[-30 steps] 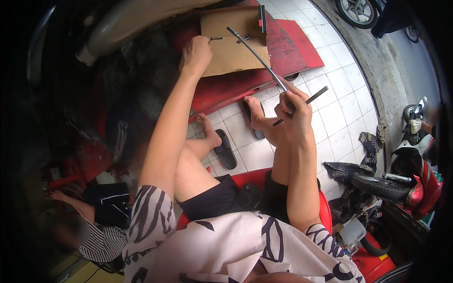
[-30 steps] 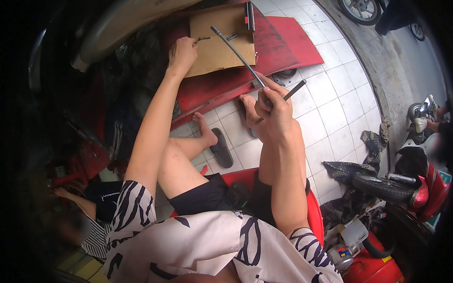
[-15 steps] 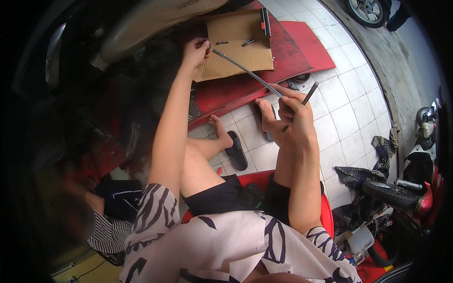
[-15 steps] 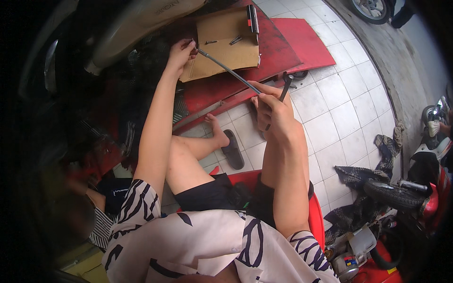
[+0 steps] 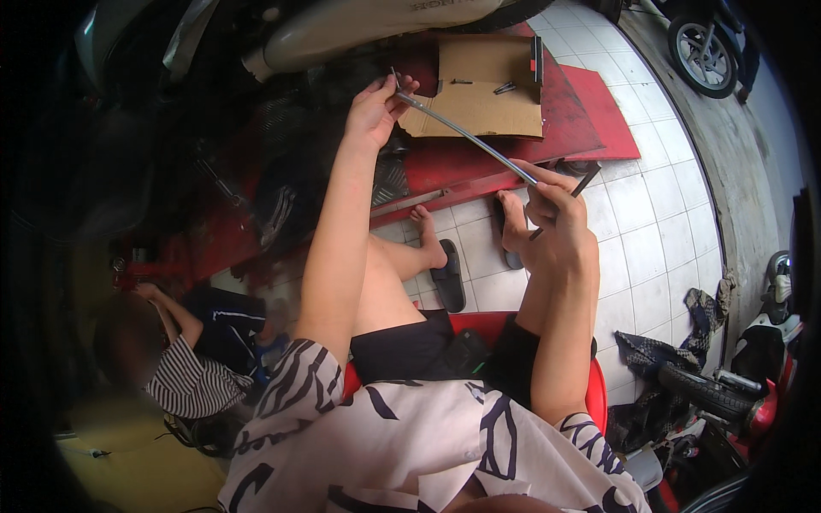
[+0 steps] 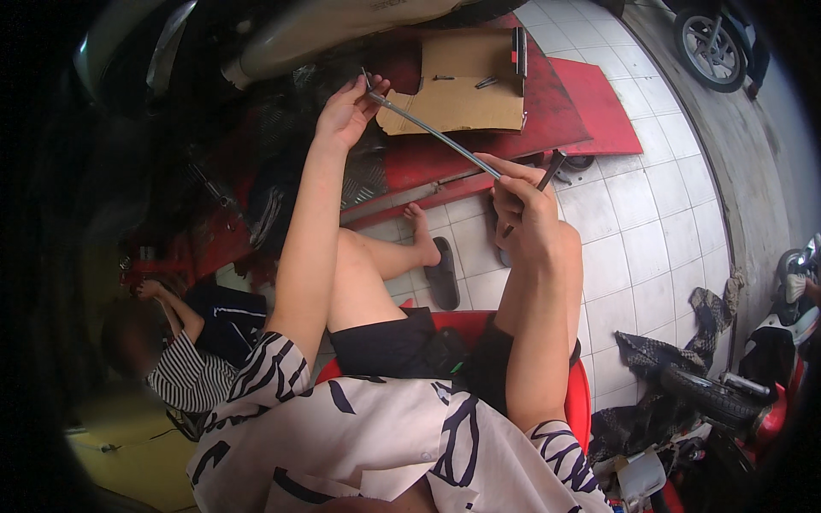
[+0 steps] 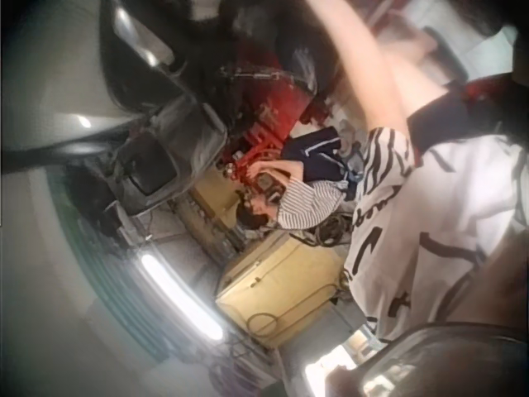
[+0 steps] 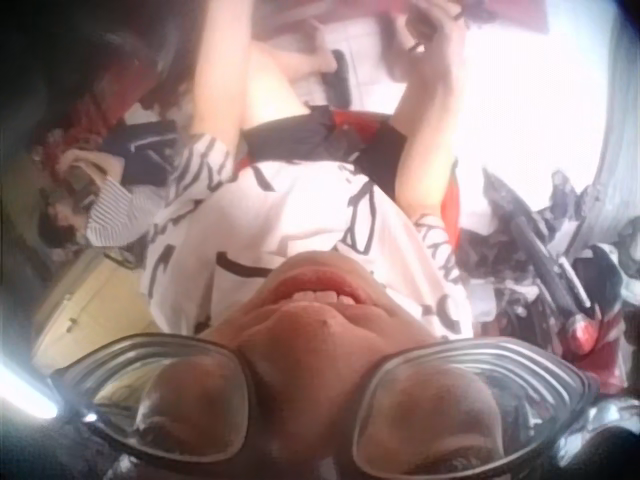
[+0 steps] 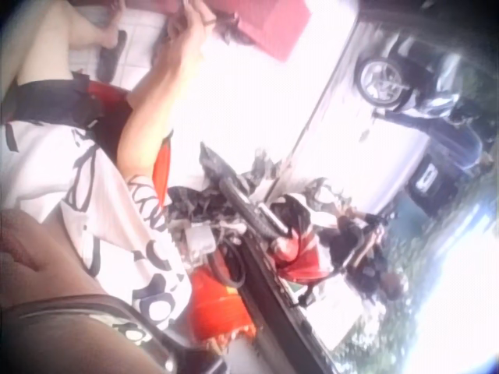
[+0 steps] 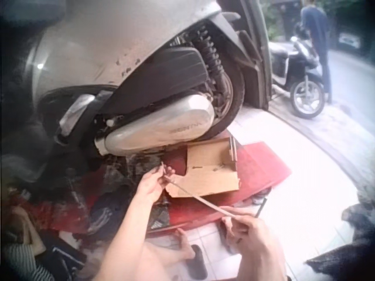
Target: The person uses a T-handle wrench to tighten bolts on the underside of a motorcycle. They repeatedly position the wrench, turn it, and adjust their grip while working on the lower frame area.
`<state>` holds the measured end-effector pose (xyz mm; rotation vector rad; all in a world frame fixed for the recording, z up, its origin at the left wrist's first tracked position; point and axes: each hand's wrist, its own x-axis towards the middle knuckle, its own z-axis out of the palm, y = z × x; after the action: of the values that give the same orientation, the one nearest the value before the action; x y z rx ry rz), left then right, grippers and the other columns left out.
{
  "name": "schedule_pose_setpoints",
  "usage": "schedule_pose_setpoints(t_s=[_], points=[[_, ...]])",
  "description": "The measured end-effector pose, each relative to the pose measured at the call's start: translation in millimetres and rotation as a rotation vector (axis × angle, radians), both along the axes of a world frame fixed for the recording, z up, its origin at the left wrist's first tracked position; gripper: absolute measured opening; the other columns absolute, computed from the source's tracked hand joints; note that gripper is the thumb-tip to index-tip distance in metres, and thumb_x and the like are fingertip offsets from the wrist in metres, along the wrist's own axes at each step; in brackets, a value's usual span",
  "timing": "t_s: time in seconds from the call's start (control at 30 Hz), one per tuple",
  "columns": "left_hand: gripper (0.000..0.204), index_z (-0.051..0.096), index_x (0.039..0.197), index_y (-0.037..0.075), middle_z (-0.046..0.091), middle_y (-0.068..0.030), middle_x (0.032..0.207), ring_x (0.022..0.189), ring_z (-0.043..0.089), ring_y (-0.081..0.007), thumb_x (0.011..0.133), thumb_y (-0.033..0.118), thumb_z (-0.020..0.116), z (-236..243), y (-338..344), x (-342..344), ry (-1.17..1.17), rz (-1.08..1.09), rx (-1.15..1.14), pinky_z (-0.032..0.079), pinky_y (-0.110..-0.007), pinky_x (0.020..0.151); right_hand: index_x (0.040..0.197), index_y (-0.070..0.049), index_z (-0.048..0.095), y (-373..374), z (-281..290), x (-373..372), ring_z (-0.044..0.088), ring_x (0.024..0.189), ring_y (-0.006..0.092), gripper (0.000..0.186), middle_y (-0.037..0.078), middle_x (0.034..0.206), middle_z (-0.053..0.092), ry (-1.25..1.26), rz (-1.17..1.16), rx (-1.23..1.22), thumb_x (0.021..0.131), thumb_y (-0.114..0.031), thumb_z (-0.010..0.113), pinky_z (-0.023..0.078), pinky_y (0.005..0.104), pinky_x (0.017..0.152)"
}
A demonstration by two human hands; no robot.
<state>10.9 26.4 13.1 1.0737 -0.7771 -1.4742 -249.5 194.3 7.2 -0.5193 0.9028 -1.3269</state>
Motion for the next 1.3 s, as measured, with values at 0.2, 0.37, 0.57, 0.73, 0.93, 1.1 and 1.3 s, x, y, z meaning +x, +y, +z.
schedule_pose_setpoints(t_s=[0.2, 0.37, 0.57, 0.73, 0.93, 1.1, 1.3], points=[[0.016, 0.055, 0.102, 0.002, 0.063, -0.0114, 0.108, 0.108, 0.060, -0.0246, 0.096, 0.016, 0.050, 22, 12, 10, 0.239, 0.174, 0.008, 0.053, -0.035, 0.090, 0.122, 0.009, 0.054, -5, -8, 2, 0.018, 0.048, 0.0031, 0.044, -0.008, 0.058, 0.024, -0.127, 0.239, -0.160, 0.083, -0.009, 0.043, 0.016, 0.0187, 0.045], [0.018, 0.052, 0.102, 0.000, 0.062, -0.0123, 0.105, 0.106, 0.061, -0.0248, 0.098, 0.016, 0.045, 35, 18, 17, 0.377, 0.207, -0.069, 0.053, -0.037, 0.090, 0.130, 0.008, 0.047, -5, -8, 17, 0.019, 0.044, 0.0033, 0.048, -0.007, 0.057, 0.027, -0.260, 0.247, -0.246, 0.085, -0.009, 0.042, 0.015, 0.0206, 0.042], [0.022, 0.053, 0.105, -0.002, 0.062, -0.0129, 0.108, 0.108, 0.060, -0.0252, 0.097, 0.017, 0.046, 58, 28, 24, 0.324, 0.210, -0.138, 0.052, -0.037, 0.093, 0.133, 0.003, 0.046, -3, -16, 28, 0.022, 0.047, 0.0054, 0.045, -0.006, 0.058, 0.027, -0.202, 0.331, -0.321, 0.090, -0.010, 0.042, 0.018, 0.0223, 0.043], [0.023, 0.052, 0.108, -0.002, 0.062, -0.0117, 0.106, 0.108, 0.060, -0.0250, 0.098, 0.018, 0.046, 72, 37, 28, 0.314, 0.194, -0.125, 0.052, -0.036, 0.092, 0.136, -0.001, 0.045, -2, -18, 33, 0.024, 0.050, 0.0057, 0.044, -0.006, 0.060, 0.027, -0.191, 0.408, -0.351, 0.093, -0.012, 0.041, 0.020, 0.0217, 0.046], [0.022, 0.052, 0.107, -0.004, 0.062, -0.0151, 0.106, 0.106, 0.060, -0.0276, 0.096, 0.014, 0.051, 82, 37, 15, 0.332, 0.291, -0.185, 0.053, -0.037, 0.092, 0.141, -0.006, 0.039, 4, -15, 58, 0.032, 0.058, 0.0077, 0.047, -0.003, 0.065, 0.035, 0.137, 0.421, -0.552, 0.095, -0.017, 0.042, 0.028, 0.0201, 0.054], [0.014, 0.053, 0.104, 0.001, 0.062, -0.0148, 0.099, 0.098, 0.064, -0.0288, 0.095, 0.012, 0.052, 92, 46, -14, 0.107, 0.319, -0.265, 0.055, -0.040, 0.085, 0.144, -0.006, 0.031, 7, -11, 72, 0.040, 0.064, 0.0076, 0.050, -0.001, 0.069, 0.044, 0.184, 0.433, -0.625, 0.096, -0.007, 0.042, 0.040, 0.0231, 0.063], [0.013, 0.049, 0.104, 0.004, 0.063, -0.0141, 0.092, 0.085, 0.068, -0.0281, 0.093, 0.009, 0.053, 95, 43, -37, -0.147, 0.153, -0.321, 0.058, -0.036, 0.068, 0.142, -0.006, 0.036, 18, 13, 85, 0.038, 0.054, 0.0085, 0.056, 0.005, 0.064, 0.043, 0.451, 0.174, -0.666, 0.087, 0.001, 0.048, 0.038, 0.0239, 0.051]])
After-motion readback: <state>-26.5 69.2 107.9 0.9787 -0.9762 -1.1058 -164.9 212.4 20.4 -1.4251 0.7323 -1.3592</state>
